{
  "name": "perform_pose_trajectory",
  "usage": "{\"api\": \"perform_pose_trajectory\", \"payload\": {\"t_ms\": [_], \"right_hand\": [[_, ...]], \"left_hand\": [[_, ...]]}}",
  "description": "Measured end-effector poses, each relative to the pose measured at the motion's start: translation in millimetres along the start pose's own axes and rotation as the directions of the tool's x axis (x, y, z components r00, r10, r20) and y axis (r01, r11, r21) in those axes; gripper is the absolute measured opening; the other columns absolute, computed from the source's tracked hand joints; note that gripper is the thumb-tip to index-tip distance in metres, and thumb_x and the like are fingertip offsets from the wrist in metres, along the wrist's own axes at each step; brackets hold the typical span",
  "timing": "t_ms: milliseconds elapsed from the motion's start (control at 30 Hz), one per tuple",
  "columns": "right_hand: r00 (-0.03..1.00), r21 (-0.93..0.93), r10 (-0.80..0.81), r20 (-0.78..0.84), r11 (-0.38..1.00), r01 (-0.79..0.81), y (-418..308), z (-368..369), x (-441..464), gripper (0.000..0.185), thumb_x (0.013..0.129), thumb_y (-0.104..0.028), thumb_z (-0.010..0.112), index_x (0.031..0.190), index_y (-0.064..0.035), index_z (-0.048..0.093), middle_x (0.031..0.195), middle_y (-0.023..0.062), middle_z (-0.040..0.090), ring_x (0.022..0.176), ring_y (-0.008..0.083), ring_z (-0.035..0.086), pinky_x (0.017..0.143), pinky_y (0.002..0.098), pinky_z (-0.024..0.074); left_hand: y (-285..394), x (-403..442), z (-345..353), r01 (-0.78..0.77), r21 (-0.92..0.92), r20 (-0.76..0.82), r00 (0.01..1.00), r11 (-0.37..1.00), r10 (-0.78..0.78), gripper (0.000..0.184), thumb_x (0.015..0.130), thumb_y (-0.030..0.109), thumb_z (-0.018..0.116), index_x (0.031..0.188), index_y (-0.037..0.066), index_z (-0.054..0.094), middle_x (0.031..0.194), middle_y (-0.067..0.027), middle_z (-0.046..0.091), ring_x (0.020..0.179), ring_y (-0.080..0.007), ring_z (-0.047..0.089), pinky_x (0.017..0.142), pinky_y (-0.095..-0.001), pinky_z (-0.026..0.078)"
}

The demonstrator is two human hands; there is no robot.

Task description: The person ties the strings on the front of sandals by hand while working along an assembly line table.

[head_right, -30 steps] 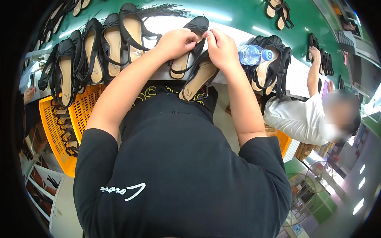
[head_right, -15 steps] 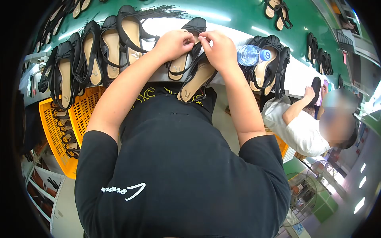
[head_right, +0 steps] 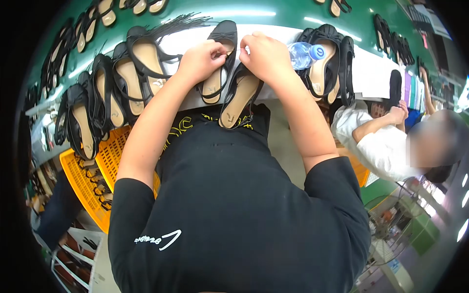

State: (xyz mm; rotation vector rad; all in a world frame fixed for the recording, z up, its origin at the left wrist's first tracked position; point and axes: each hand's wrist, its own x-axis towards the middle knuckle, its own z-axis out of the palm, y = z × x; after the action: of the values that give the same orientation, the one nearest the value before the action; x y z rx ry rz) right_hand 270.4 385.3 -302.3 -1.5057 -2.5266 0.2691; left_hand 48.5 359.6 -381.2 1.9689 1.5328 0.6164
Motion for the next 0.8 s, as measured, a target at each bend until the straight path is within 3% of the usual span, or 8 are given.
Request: {"api": "perform_pose_trajectory", "payload": {"t_ms": [167,233,433,533,700,800], "right_hand": [[0.993,0.066,-0.097,0.066,0.993,0.093,6.6,8.6,4.7,0.015,0.099,-0.024,0.073,0.104,-0.0113,0.078,0.097,0.0103,0.074,0.094,0.0363,0.074,0.085,0.0468,0.0598],[0.992,0.070,-0.117,0.056,0.991,0.113,4.4,9.1,10.0,0.015,0.099,-0.023,0.073,0.105,-0.0106,0.079,0.097,0.0102,0.074,0.094,0.0360,0.075,0.085,0.0466,0.0599],[0.982,0.046,-0.166,0.086,0.986,0.163,1.0,15.8,16.6,0.017,0.098,-0.022,0.074,0.108,-0.0090,0.079,0.095,0.0118,0.074,0.095,0.0360,0.075,0.085,0.0464,0.0606],[0.982,0.020,-0.172,0.080,0.985,0.171,2.7,20.1,19.2,0.015,0.097,-0.019,0.073,0.105,-0.0068,0.078,0.094,0.0130,0.074,0.094,0.0361,0.075,0.085,0.0465,0.0609],[0.982,-0.035,-0.146,0.118,0.988,0.151,-0.3,13.8,25.8,0.010,0.094,-0.015,0.072,0.096,-0.0052,0.074,0.094,0.0137,0.075,0.094,0.0359,0.075,0.084,0.0479,0.0607],[0.980,0.022,-0.179,0.083,0.984,0.178,-6.8,9.4,28.8,0.009,0.093,-0.014,0.072,0.098,-0.0057,0.075,0.094,0.0131,0.075,0.095,0.0357,0.075,0.083,0.0479,0.0606]], "left_hand": [[4.2,-0.9,-1.7,0.007,-0.016,0.000,1.000,1.000,-0.007,0.016,0.092,0.026,0.076,0.103,0.014,0.079,0.096,-0.0075,0.074,0.092,-0.0303,0.075,0.081,-0.0436,0.060],[2.2,1.0,0.5,-0.048,-0.054,-0.070,0.997,0.997,0.044,0.015,0.091,0.023,0.079,0.101,0.013,0.078,0.084,-0.0084,0.067,0.080,-0.0300,0.070,0.074,-0.0433,0.056],[3.3,2.6,0.4,-0.036,-0.036,-0.057,0.998,0.999,0.034,0.013,0.089,0.022,0.079,0.098,0.012,0.078,0.083,-0.0092,0.066,0.079,-0.0311,0.070,0.072,-0.0436,0.056],[4.5,2.8,-0.9,-0.023,0.013,-0.027,0.999,1.000,0.023,0.013,0.090,0.022,0.077,0.098,0.013,0.077,0.092,-0.0076,0.072,0.085,-0.0313,0.074,0.075,-0.0436,0.060],[8.3,2.4,-4.3,-0.032,-0.012,-0.035,0.999,0.999,0.031,0.011,0.089,0.021,0.077,0.095,0.012,0.076,0.090,-0.0080,0.072,0.084,-0.0320,0.074,0.074,-0.0440,0.060],[8.6,3.8,-3.0,-0.024,-0.010,-0.036,0.999,1.000,0.023,0.011,0.089,0.021,0.077,0.094,0.012,0.075,0.090,-0.0082,0.072,0.084,-0.0324,0.074,0.074,-0.0444,0.060]]}}
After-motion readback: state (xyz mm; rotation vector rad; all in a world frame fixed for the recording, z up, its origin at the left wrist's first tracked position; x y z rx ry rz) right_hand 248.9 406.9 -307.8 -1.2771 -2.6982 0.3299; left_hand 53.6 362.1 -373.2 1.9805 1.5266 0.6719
